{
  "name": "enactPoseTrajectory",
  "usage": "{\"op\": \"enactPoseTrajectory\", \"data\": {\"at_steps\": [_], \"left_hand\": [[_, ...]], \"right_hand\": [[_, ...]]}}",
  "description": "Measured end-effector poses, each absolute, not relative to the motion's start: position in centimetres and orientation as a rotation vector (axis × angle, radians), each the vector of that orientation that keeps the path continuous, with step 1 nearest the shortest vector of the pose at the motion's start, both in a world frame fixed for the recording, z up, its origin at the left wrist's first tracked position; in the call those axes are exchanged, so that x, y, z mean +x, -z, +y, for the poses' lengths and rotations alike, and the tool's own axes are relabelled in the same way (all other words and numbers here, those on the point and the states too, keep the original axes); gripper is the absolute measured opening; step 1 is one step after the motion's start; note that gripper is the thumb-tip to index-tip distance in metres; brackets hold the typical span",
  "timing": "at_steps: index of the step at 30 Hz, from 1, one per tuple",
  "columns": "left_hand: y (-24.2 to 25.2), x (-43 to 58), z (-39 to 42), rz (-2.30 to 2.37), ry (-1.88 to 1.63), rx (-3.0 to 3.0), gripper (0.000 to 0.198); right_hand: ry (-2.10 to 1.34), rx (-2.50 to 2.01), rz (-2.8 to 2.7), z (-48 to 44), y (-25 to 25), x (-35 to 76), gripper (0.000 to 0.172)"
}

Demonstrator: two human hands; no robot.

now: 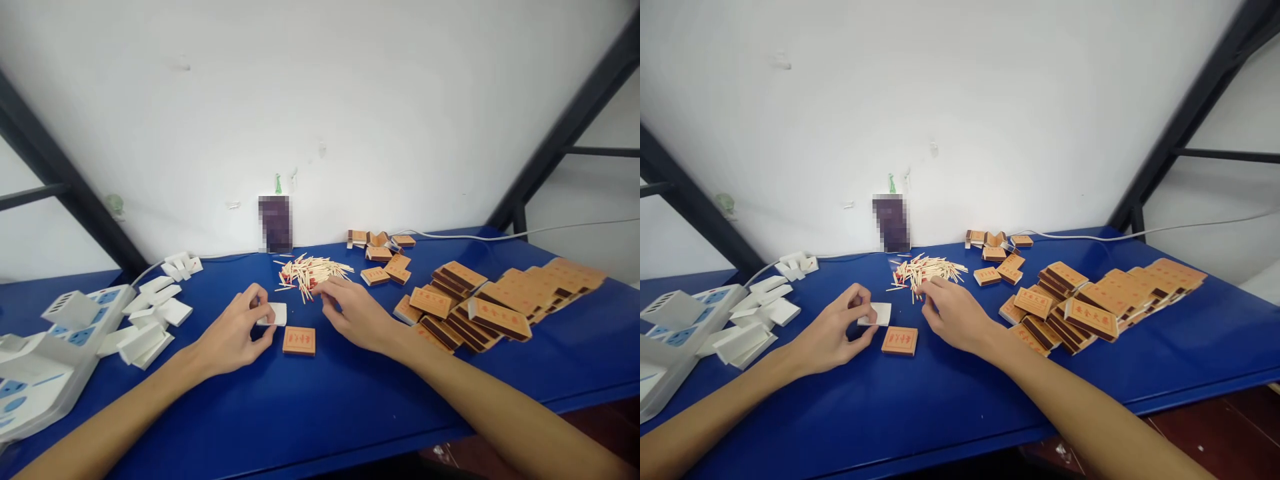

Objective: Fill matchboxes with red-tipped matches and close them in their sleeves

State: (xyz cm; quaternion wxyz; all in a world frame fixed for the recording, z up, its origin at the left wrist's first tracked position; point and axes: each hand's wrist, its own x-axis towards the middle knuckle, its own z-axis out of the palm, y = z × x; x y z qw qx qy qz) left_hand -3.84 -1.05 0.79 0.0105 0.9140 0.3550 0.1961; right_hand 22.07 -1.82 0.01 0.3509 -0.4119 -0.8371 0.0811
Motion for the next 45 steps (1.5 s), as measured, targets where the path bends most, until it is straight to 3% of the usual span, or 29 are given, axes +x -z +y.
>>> {"op": "enactPoseTrajectory", "data": {"at_steps": [6, 12, 20, 23, 30, 39, 45], "left_hand": [[0.0, -5.0, -0.5, 1.108, -0.639, 2.778, 0.014], [0.1, -5.6, 0.5, 1.054, -0.887, 2.711, 0.011], [0.7, -5.4, 1.0, 1.007, -1.023, 2.688, 0.021], [0.2, -5.2, 0.5, 0.994, -0.948, 2.767, 0.014], [-0.4, -5.0, -0.5, 0.892, -0.674, 2.899, 0.028], [0.0, -4.7, -0.3, 1.082, -0.541, 2.828, 0.032], [0.6, -4.7, 0.1, 1.108, -0.641, 2.69, 0.02]], "right_hand": [[-0.171, -1.21, -2.233, -1.5, 0.6, 22.4, 0.019], [-0.163, -1.411, -2.248, -1.3, 1.3, 22.1, 0.023], [-0.256, -1.294, -2.263, -1.7, 1.1, 21.5, 0.014], [-0.342, -1.155, -2.23, -1.9, 0.8, 21.4, 0.015], [-0.418, -1.05, -2.265, -2.3, 1.0, 21.6, 0.01], [-0.03, -1.518, -2.091, -1.1, 2.0, 21.4, 0.005], [0.145, -1.438, -2.204, -0.7, 2.4, 21.7, 0.026]]}}
